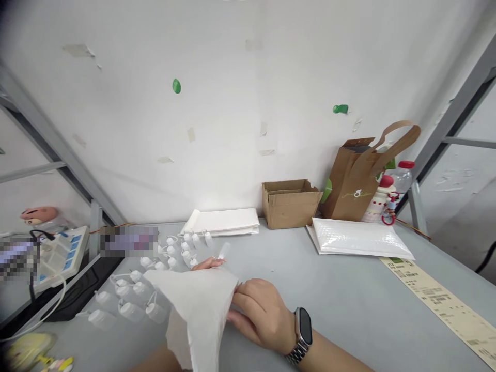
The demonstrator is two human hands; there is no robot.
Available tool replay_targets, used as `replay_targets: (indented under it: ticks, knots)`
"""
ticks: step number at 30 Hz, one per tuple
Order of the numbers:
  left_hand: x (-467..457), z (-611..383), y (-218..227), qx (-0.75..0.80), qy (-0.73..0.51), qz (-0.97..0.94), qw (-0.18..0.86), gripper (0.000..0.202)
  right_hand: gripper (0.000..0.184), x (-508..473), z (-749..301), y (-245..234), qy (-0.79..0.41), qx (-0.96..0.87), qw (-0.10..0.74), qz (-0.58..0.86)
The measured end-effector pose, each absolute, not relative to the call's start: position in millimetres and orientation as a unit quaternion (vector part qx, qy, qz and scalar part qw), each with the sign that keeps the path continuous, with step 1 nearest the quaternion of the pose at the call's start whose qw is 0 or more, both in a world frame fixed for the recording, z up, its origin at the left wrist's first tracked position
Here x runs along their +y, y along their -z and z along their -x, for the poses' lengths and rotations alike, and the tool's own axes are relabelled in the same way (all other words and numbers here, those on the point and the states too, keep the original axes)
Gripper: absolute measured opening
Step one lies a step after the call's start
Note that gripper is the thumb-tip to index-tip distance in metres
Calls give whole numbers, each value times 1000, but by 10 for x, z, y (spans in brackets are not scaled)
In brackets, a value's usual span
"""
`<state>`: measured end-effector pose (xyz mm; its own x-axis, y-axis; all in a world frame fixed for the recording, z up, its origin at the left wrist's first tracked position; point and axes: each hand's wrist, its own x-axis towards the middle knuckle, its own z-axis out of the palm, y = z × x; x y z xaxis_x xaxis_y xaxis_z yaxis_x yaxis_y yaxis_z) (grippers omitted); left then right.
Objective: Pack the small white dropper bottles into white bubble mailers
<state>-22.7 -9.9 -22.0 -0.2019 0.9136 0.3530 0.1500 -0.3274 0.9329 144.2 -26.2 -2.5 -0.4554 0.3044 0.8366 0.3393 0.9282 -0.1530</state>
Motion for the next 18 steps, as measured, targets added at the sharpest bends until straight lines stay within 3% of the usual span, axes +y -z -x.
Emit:
replay_targets:
  ticks: [6,18]
  knots:
    - [-99,309,194,424,-568,-614,348,27,21,-270,-1450,1,27,-855,479,194]
    - [-100,213,144,474,-560,-568,372,36,20,-251,-1443,36,15,-859,473,194]
